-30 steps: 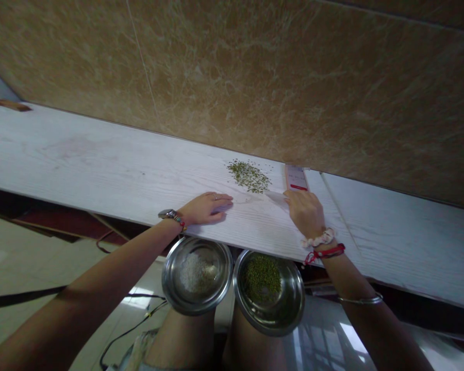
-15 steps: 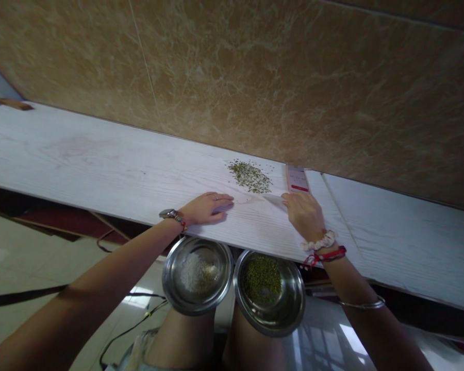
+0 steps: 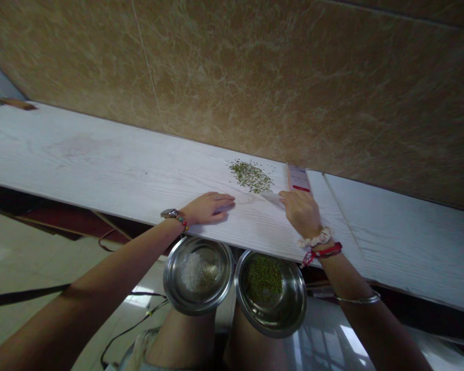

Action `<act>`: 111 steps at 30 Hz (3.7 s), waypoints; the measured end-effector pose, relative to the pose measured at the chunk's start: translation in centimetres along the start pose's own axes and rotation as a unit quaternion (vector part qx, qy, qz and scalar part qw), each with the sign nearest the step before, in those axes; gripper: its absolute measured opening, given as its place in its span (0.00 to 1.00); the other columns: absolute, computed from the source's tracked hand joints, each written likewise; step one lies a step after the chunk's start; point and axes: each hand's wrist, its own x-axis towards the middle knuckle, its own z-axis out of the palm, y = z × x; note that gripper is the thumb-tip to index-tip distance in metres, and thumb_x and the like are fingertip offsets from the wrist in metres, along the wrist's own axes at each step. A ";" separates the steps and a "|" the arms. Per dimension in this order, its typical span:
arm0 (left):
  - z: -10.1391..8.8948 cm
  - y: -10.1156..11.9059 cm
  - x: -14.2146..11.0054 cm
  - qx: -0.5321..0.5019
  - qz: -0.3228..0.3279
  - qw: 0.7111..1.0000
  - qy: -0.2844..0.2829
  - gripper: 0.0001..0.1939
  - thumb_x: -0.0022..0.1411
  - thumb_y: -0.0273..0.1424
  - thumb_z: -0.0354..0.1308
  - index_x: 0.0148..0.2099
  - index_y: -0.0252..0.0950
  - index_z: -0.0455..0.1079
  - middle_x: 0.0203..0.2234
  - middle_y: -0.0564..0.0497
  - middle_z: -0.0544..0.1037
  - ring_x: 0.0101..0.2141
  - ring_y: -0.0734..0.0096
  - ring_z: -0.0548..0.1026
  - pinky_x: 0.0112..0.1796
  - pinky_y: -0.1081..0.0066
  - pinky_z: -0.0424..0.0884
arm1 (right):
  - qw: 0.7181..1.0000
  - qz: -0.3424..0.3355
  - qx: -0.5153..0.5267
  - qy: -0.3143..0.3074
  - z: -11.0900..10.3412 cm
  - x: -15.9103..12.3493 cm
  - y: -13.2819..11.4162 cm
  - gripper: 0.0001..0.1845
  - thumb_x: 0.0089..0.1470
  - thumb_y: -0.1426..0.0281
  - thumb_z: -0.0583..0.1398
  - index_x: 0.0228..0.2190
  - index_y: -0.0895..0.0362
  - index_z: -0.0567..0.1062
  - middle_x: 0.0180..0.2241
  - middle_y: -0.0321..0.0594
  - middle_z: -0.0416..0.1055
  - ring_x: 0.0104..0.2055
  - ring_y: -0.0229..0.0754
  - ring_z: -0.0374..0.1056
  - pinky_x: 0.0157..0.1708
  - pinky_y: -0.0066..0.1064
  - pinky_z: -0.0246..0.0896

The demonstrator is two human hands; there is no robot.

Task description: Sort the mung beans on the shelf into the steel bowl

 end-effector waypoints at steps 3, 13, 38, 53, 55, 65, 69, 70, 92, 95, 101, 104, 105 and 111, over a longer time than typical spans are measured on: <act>0.0 0.0 0.0 0.002 -0.002 1.000 -0.002 0.19 0.63 0.35 0.47 0.54 0.37 0.63 0.57 0.47 0.65 0.53 0.64 0.66 0.52 0.63 0.60 | 1.000 0.003 0.011 -0.008 0.0 0.0 0.2 0.10 0.58 0.73 0.51 0.34 0.57 0.73 0.28 0.42 0.73 0.33 0.43 0.64 0.34 0.34 0.54; -0.1 0.1 0.0 -0.002 -0.007 1.000 -0.002 0.19 0.63 0.36 0.47 0.54 0.37 0.63 0.57 0.47 0.65 0.53 0.63 0.66 0.53 0.63 0.60 | 0.999 -0.018 0.049 -0.002 -1.5 -1.2 0.6 0.10 0.58 0.73 0.51 0.34 0.56 0.73 0.29 0.40 0.74 0.34 0.42 0.67 0.37 0.34 0.57; -0.2 0.1 0.1 0.008 -0.003 1.000 -0.005 0.19 0.62 0.35 0.47 0.54 0.36 0.63 0.57 0.46 0.65 0.52 0.63 0.67 0.52 0.64 0.61 | 0.997 -0.066 0.036 0.030 -0.5 -0.2 0.3 0.10 0.58 0.74 0.51 0.34 0.58 0.72 0.27 0.40 0.74 0.32 0.41 0.66 0.36 0.33 0.58; -0.2 0.2 0.1 0.007 -0.001 1.000 -0.003 0.20 0.63 0.35 0.47 0.54 0.34 0.63 0.56 0.44 0.66 0.52 0.62 0.67 0.52 0.63 0.61 | 0.999 -0.024 -0.008 0.019 0.6 0.8 -0.2 0.08 0.58 0.73 0.53 0.35 0.59 0.72 0.28 0.41 0.74 0.32 0.42 0.66 0.33 0.34 0.54; -0.2 0.2 0.1 0.006 0.001 1.000 -0.002 0.19 0.63 0.34 0.46 0.54 0.34 0.64 0.56 0.44 0.66 0.52 0.62 0.67 0.52 0.63 0.62 | 1.000 -0.023 -0.014 0.010 0.8 0.9 -0.3 0.09 0.58 0.73 0.52 0.35 0.59 0.72 0.27 0.42 0.74 0.33 0.43 0.66 0.33 0.34 0.53; -0.3 0.3 0.0 0.008 0.001 1.000 0.000 0.19 0.63 0.34 0.47 0.54 0.35 0.64 0.56 0.44 0.66 0.52 0.63 0.67 0.52 0.63 0.61 | 1.000 -0.025 -0.011 0.016 0.9 1.4 -0.9 0.10 0.58 0.74 0.52 0.34 0.59 0.73 0.27 0.42 0.73 0.33 0.42 0.65 0.32 0.33 0.51; -0.4 0.4 0.0 0.008 -0.002 1.000 -0.002 0.18 0.63 0.33 0.47 0.54 0.36 0.64 0.56 0.45 0.66 0.53 0.64 0.67 0.52 0.63 0.61 | 1.000 -0.016 -0.005 0.011 1.1 1.6 -1.1 0.09 0.57 0.75 0.53 0.34 0.59 0.73 0.26 0.42 0.72 0.32 0.42 0.64 0.32 0.33 0.50; -0.4 0.4 0.0 0.007 -0.003 1.000 -0.002 0.18 0.63 0.33 0.47 0.54 0.36 0.64 0.56 0.45 0.66 0.53 0.64 0.66 0.52 0.63 0.61 | 1.000 -0.014 -0.002 0.010 1.2 1.7 -1.2 0.09 0.57 0.75 0.52 0.34 0.59 0.73 0.26 0.42 0.72 0.32 0.42 0.64 0.32 0.33 0.50; -0.2 0.2 0.1 0.001 -0.002 1.000 -0.002 0.19 0.63 0.34 0.47 0.54 0.36 0.64 0.56 0.45 0.65 0.52 0.63 0.67 0.52 0.63 0.61 | 0.995 -0.045 0.080 0.034 -0.5 0.3 -0.1 0.09 0.58 0.74 0.52 0.33 0.57 0.73 0.27 0.40 0.74 0.32 0.41 0.66 0.34 0.33 0.56; -0.2 0.2 0.1 0.001 -0.002 1.000 0.001 0.18 0.62 0.34 0.47 0.54 0.37 0.64 0.57 0.46 0.65 0.52 0.63 0.67 0.52 0.63 0.61 | 0.995 -0.026 0.085 0.043 -0.6 0.3 0.0 0.09 0.58 0.73 0.53 0.34 0.57 0.73 0.28 0.40 0.74 0.33 0.42 0.67 0.35 0.34 0.57; -0.2 0.1 0.0 -0.001 0.001 1.000 0.001 0.18 0.63 0.34 0.46 0.54 0.37 0.63 0.57 0.46 0.65 0.52 0.63 0.67 0.52 0.63 0.61 | 0.996 -0.017 0.084 0.030 0.4 1.3 -0.8 0.09 0.58 0.73 0.53 0.34 0.57 0.73 0.29 0.41 0.74 0.33 0.42 0.67 0.34 0.34 0.56; -0.1 0.1 0.0 -0.002 0.001 1.000 0.004 0.18 0.62 0.34 0.47 0.54 0.37 0.63 0.56 0.47 0.66 0.51 0.63 0.68 0.52 0.63 0.61 | 0.995 -0.020 0.092 0.007 0.5 1.3 -0.8 0.09 0.57 0.74 0.52 0.34 0.57 0.73 0.29 0.41 0.74 0.34 0.42 0.67 0.34 0.34 0.56; -0.1 0.1 0.0 -0.002 0.000 1.000 0.004 0.18 0.62 0.34 0.47 0.54 0.37 0.63 0.56 0.47 0.65 0.51 0.63 0.68 0.52 0.63 0.61 | 0.995 -0.022 0.094 0.005 0.4 1.2 -0.7 0.09 0.57 0.74 0.52 0.34 0.57 0.73 0.29 0.41 0.74 0.34 0.42 0.67 0.35 0.34 0.56; -0.2 0.1 0.0 -0.006 -0.002 1.000 -0.003 0.19 0.62 0.35 0.47 0.54 0.35 0.63 0.56 0.44 0.65 0.53 0.62 0.66 0.52 0.63 0.61 | 0.993 -0.052 0.103 0.019 -0.8 0.0 0.3 0.08 0.57 0.73 0.53 0.34 0.56 0.73 0.28 0.40 0.74 0.34 0.42 0.67 0.36 0.34 0.58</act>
